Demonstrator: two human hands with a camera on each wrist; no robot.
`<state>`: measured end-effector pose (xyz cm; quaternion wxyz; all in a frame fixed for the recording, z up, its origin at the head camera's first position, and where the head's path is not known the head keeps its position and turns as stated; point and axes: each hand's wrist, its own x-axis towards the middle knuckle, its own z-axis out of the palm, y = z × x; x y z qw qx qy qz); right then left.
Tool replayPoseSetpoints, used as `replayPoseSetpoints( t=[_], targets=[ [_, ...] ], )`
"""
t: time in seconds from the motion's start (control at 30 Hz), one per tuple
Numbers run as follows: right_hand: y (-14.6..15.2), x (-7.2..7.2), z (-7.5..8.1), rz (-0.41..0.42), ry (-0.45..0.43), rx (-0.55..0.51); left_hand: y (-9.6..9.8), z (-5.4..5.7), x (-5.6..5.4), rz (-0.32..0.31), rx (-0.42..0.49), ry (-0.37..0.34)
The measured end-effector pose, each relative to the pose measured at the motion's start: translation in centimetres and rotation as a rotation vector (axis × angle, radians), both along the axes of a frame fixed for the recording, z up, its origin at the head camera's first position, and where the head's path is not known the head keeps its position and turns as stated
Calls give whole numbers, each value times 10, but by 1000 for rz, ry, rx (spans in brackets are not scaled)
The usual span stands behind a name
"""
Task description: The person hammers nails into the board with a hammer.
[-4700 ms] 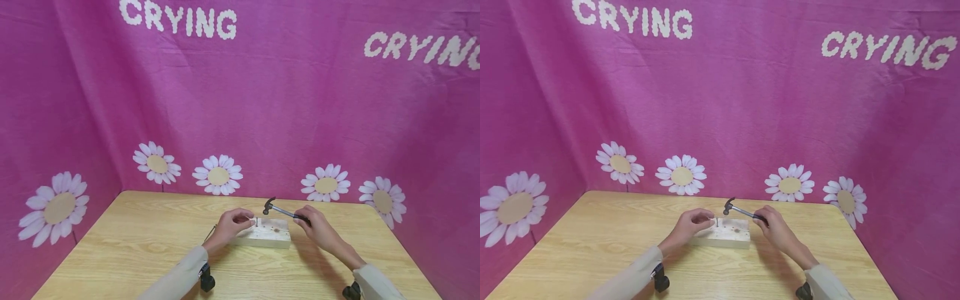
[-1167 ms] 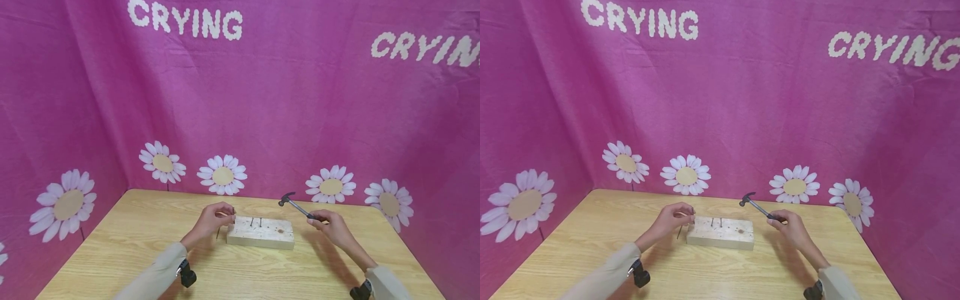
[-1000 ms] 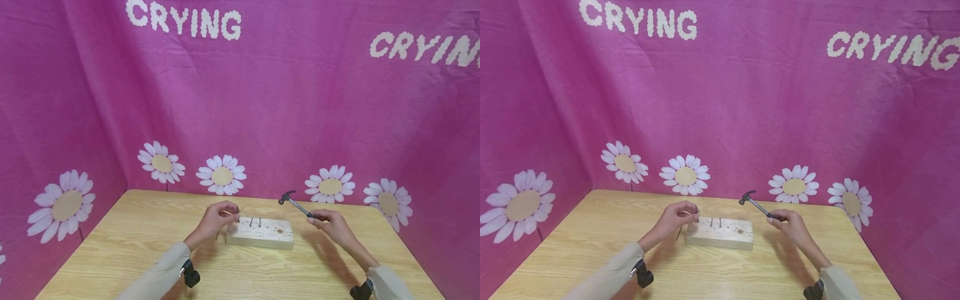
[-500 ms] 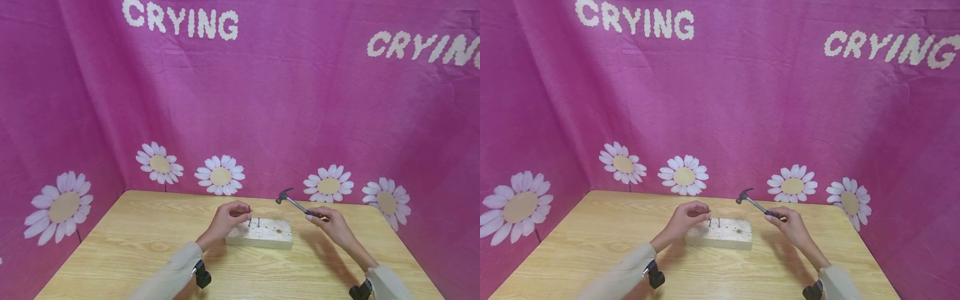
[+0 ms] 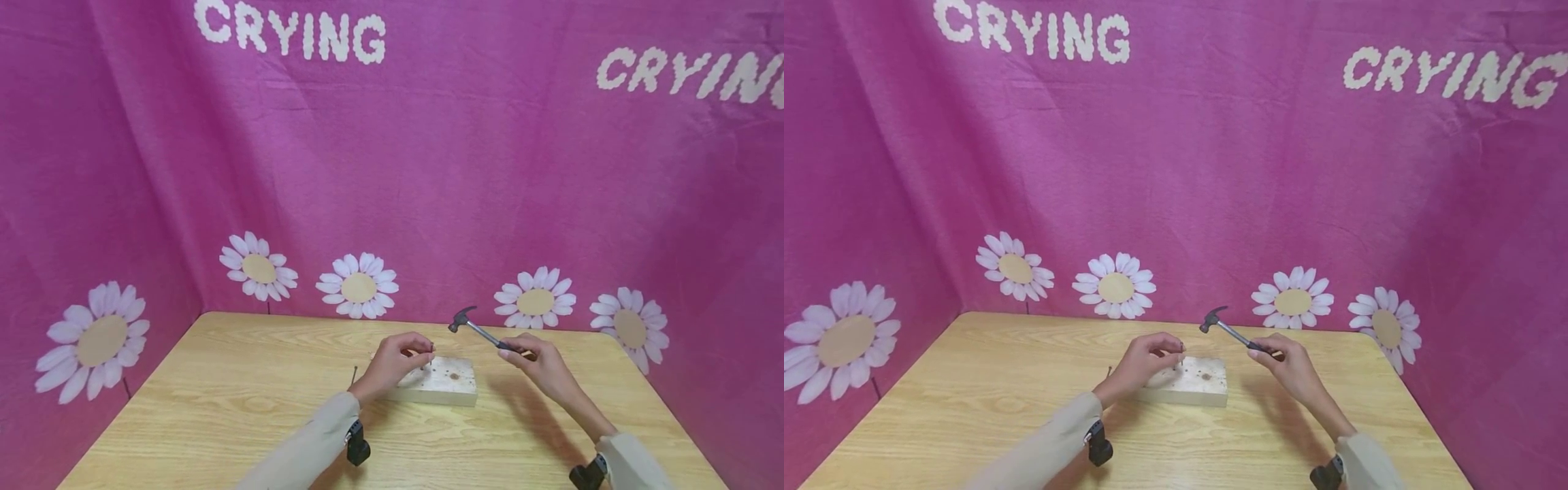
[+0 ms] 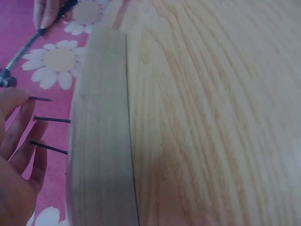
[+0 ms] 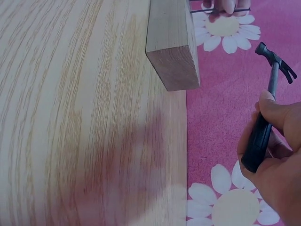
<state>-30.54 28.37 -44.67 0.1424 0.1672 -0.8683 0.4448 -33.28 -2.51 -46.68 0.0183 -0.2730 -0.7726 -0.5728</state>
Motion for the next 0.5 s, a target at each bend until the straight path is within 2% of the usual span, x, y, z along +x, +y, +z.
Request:
replayPoseSetpoints(
  t=[0.37,0.5],
  targets=[
    [0,-3,0,11,-1,23,10,-11,-3,16,2,-12],
    [-1,-2,1,11,6,22,11,-12,-3,18,-16,2]
  ],
)
